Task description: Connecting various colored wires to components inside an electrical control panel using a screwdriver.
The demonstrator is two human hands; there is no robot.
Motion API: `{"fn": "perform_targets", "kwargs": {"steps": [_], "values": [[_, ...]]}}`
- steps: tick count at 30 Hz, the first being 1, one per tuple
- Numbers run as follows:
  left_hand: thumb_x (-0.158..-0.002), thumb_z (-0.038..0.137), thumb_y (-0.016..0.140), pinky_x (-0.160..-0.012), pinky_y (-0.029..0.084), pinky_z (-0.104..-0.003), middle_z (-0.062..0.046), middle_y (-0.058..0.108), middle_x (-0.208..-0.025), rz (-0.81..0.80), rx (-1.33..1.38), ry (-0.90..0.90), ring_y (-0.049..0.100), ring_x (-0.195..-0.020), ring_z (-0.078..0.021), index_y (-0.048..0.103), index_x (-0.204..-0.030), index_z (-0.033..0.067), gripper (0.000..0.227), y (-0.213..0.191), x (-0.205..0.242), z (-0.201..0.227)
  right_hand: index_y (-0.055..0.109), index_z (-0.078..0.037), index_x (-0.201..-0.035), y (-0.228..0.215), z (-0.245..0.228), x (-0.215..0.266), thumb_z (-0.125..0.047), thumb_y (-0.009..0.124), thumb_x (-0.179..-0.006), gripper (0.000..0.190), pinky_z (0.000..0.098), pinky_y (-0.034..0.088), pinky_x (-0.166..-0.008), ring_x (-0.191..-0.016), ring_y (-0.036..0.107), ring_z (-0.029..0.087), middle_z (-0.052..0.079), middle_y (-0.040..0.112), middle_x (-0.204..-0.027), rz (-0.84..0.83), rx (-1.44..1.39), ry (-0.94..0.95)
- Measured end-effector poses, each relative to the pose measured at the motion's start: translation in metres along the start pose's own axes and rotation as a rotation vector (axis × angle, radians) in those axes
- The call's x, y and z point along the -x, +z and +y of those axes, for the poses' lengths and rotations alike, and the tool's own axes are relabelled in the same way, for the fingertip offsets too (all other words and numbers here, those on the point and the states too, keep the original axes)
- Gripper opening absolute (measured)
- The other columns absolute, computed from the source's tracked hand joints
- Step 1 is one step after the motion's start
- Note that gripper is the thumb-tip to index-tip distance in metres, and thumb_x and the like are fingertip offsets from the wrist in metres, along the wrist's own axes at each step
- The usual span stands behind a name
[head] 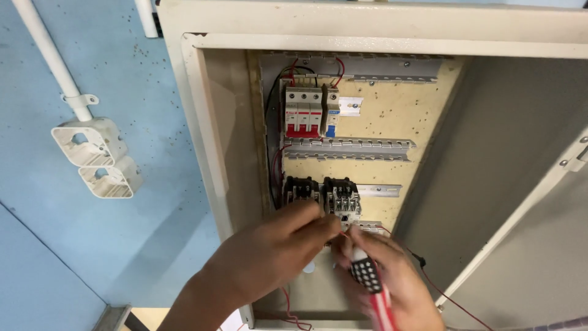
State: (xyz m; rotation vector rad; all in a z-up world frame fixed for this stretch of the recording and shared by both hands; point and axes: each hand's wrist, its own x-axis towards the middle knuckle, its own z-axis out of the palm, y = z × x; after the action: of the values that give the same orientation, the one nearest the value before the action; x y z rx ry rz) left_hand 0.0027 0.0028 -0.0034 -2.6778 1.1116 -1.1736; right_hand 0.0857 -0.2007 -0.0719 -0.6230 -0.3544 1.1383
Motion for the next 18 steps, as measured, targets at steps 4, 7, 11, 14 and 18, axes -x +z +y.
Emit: {"fn": "perform_targets", "kwargs": {"steps": [4, 7, 11, 14, 18], "values": [[-0.100, 0.002, 0.064, -0.056, 0.044, -0.032, -0.004, 0.038, -0.085, 0.018, 0.063, -0.098, 0.044, -0.060, -0.0181, 0.058, -0.112, 0.0072, 0.015, -0.003, -0.001, -0.002, 0.075, 0.007, -0.103, 0.008, 0.011, -0.002, -0.010, 0.069, -0.089, 0.022, 0.0309, 0.047, -0.032, -0.043, 0.057, 0.023, 0.019, 0.071, -0.088, 0.503, 0.756, -0.828], [-0.101, 0.001, 0.063, -0.056, 0.043, -0.035, -0.006, 0.039, -0.086, -0.004, 0.121, -0.106, 0.045, -0.061, -0.0201, 0.057, -0.112, 0.0062, 0.014, -0.002, -0.003, -0.005, 0.076, 0.001, -0.086, 0.029, 0.013, -0.003, -0.007, 0.073, -0.088, 0.009, 0.0247, 0.044, -0.039, -0.046, 0.056, 0.016, 0.009, 0.070, -0.087, 0.598, 1.101, -1.018], [-0.080, -0.009, 0.064, -0.053, 0.047, -0.038, -0.004, 0.044, -0.089, -0.195, 0.047, -0.155, 0.053, -0.065, -0.0205, 0.055, -0.110, 0.0110, 0.037, 0.005, -0.005, -0.010, 0.070, -0.005, -0.081, 0.019, 0.010, -0.010, -0.018, 0.068, -0.095, 0.018, 0.0253, 0.041, -0.041, -0.040, 0.052, 0.012, 0.007, 0.062, -0.050, 0.729, 1.110, -0.861], [-0.082, -0.009, 0.068, -0.040, 0.055, -0.034, -0.014, 0.054, -0.117, -0.382, 0.099, -0.204, 0.062, -0.060, -0.0201, 0.062, -0.126, 0.0107, 0.048, 0.026, -0.017, -0.037, 0.069, 0.003, -0.091, 0.010, 0.004, -0.026, -0.017, 0.056, -0.102, 0.026, 0.0346, 0.048, -0.035, -0.040, 0.055, 0.023, 0.016, 0.070, -0.085, 0.712, 0.790, -0.800], [-0.079, -0.020, 0.065, -0.049, 0.061, -0.038, -0.013, 0.061, -0.100, -0.393, -0.034, -0.258, 0.066, -0.066, -0.0232, 0.064, -0.121, 0.0013, 0.047, 0.072, -0.019, -0.083, 0.070, -0.006, -0.099, -0.008, 0.005, -0.016, -0.026, 0.073, -0.091, 0.021, 0.0258, 0.054, -0.058, -0.068, 0.064, 0.013, 0.005, 0.072, -0.086, 0.971, 1.084, -1.098]]}}
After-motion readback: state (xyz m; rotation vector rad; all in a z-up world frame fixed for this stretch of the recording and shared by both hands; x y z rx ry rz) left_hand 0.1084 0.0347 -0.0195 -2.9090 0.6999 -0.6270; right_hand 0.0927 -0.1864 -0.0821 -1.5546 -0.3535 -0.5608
